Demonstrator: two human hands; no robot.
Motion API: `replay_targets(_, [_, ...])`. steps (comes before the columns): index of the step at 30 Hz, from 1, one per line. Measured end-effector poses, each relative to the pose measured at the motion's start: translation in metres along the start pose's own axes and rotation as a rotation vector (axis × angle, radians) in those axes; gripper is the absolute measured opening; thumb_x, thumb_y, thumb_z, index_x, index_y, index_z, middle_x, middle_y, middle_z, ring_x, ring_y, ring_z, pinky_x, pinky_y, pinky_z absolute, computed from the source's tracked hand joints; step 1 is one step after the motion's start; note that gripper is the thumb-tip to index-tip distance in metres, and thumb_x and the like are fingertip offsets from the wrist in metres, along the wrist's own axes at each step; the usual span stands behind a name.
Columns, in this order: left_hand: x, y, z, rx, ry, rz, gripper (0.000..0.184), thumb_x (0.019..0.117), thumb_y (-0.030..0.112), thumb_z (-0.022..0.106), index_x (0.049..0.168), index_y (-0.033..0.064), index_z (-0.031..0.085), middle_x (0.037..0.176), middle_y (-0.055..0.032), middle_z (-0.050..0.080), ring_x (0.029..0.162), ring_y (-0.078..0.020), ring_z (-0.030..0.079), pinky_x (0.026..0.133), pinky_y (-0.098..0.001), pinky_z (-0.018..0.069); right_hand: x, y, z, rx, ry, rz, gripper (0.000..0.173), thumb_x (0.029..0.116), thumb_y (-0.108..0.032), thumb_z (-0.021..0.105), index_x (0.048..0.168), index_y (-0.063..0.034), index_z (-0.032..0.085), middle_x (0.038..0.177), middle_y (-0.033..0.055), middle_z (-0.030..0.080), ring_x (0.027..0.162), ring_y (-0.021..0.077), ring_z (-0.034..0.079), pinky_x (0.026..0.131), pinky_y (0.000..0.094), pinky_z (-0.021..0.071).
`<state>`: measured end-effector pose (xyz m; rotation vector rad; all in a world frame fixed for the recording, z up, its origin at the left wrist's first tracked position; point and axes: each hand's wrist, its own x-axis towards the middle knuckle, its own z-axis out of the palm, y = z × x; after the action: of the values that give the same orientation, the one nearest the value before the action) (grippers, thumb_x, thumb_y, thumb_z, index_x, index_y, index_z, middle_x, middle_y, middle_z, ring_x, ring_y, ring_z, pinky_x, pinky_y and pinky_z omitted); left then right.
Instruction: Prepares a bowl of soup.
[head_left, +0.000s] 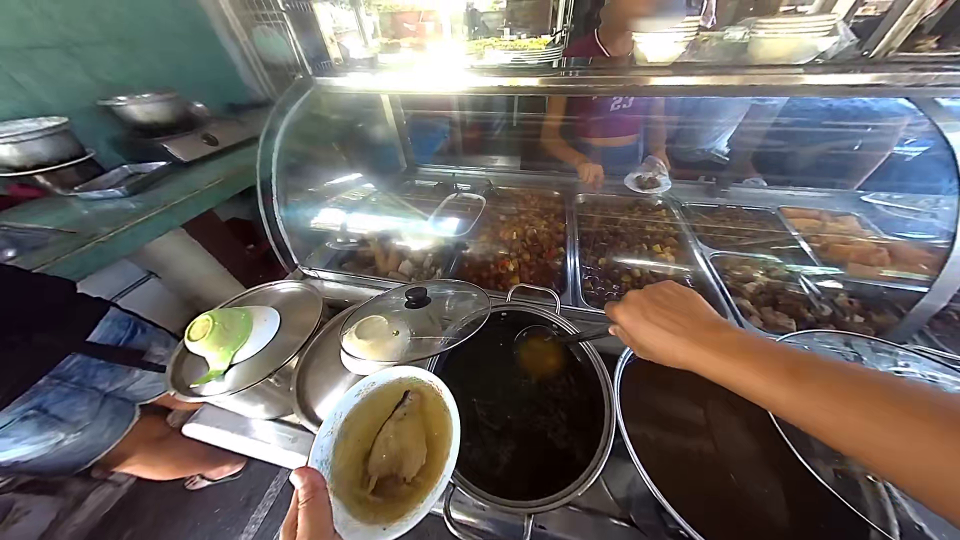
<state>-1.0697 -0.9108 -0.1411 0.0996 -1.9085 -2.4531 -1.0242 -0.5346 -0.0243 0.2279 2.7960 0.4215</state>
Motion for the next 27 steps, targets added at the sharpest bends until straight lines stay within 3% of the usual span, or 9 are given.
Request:
replay_targets(3, [-0.001, -0.001, -0.003, 0.015, 0.002, 0.001, 0.05, 0.1117, 0.032, 0.016, 0.138, -0.0029, 0.042, 0.119, -0.0027, 0.065, 0.111, -0.0039, 0.065, 0.101, -0.0291, 0.0544, 0.011, 0.014, -0.003, 0.075, -0.072, 0.08, 0.03, 0.1008, -0.04, 0.061, 0.091, -0.0135, 0.071, 0.085, 0.0072, 0.069, 0.086, 0.0278, 0.069, 0.074, 0.0501, 0.0527])
replay_targets(10, [-0.005, -0.003, -0.001, 0.015, -0.013, -0.017, 0.051, 0.1116, 0.031, 0.015, 0.136, -0.0031, 0.043, 0.116, -0.0037, 0.066, 0.11, -0.0046, 0.065, 0.099, -0.029, 0.0554, 0.012, 0.02, -0.028, 0.094, -0.069, 0.102, 0.03, 0.0987, -0.041, 0.065, 0.082, -0.0165, 0.069, 0.078, 0.0035, 0.067, 0.079, 0.024, 0.067, 0.068, 0.0478, 0.0513])
replay_targets(16, [-0.007, -0.008, 0.002, 0.038, 0.003, -0.033, 0.051, 0.1116, 0.031, 0.016, 0.136, -0.0032, 0.044, 0.117, -0.0046, 0.065, 0.111, -0.0043, 0.064, 0.1, -0.0285, 0.0543, 0.009, 0.02, -0.059, 0.072, -0.208, 0.057, 0.035, 0.0976, -0.046, 0.065, 0.076, -0.0179, 0.065, 0.077, 0.0019, 0.063, 0.078, 0.022, 0.063, 0.068, 0.0477, 0.0492])
replay_targets(21, [-0.01, -0.008, 0.008, 0.084, -0.009, -0.052, 0.054, 0.1114, 0.033, 0.017, 0.14, -0.0057, 0.043, 0.124, -0.0089, 0.063, 0.116, -0.006, 0.063, 0.102, -0.0293, 0.0527, -0.017, 0.016, -0.095, -0.003, -0.144, 0.019, 0.033, 0.0968, -0.045, 0.067, 0.073, -0.0214, 0.065, 0.07, -0.0017, 0.061, 0.069, 0.0183, 0.062, 0.061, 0.0451, 0.0481])
replay_targets(27, [-0.014, -0.011, 0.018, 0.061, -0.041, -0.068, 0.053, 0.1112, 0.03, 0.017, 0.136, -0.006, 0.045, 0.118, -0.0082, 0.066, 0.111, -0.0068, 0.065, 0.099, -0.0299, 0.0551, -0.041, 0.033, -0.132, 0.014, -0.027, -0.039, 0.04, 0.0933, -0.05, 0.07, 0.063, -0.0264, 0.062, 0.055, -0.0068, 0.053, 0.052, 0.0112, 0.052, 0.049, 0.0394, 0.0429])
